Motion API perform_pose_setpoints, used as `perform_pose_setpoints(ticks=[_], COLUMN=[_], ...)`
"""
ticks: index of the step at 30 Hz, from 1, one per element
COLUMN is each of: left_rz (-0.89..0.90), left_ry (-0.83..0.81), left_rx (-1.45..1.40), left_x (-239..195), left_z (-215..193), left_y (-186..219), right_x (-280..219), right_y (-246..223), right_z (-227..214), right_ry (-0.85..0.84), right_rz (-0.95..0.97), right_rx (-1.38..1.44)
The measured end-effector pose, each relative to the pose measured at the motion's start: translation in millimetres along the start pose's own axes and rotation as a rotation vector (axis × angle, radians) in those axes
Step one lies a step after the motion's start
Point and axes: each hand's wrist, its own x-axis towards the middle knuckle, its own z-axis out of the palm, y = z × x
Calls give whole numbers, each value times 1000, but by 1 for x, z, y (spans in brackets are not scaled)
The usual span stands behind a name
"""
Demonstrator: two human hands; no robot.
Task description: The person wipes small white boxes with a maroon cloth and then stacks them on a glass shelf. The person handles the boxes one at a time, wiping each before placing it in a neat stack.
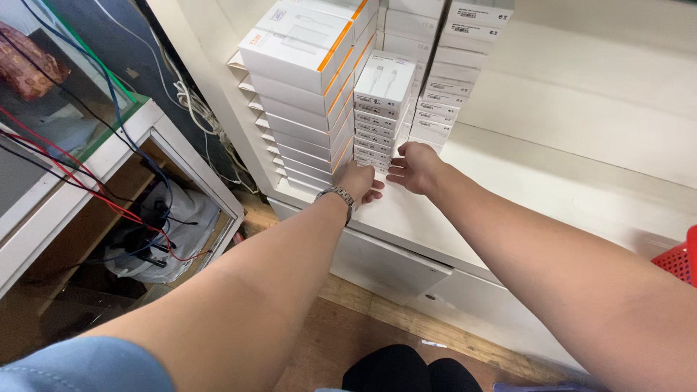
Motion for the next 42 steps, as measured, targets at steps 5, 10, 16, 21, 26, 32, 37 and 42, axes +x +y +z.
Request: perform_pose_setpoints(ticks=[5, 10, 16, 21, 26, 32, 37, 42], left_rz=[-65, 117, 312, 153, 64, 53, 96, 169], left_ry=[15, 372, 186, 191, 130, -5, -103, -132], left_rx=[79, 416, -393, -83, -18, 14, -4, -10], left_x=[8, 32, 29, -3, -40, -65, -46, 12], left_z=[-7, 6, 34, 25, 38, 94, 158, 195], left_y=[-13, -8, -2, -6, -17, -26, -21, -6], right_x=[-10, -12, 1, -5, -31, -68, -69, -40], right_y=[-2, -8, 5, 20, 38, 48, 23, -9], right_z=[-6, -5, -2, -15, -40, -102, -158, -182], right_ry=[3, 34, -179, -148, -49, 100, 153, 170], right_rz=[-27, 1, -55, -85, -82, -91, -105, -127], right_rx=[-98, -112, -162, -177, -134, -44, -18, 2])
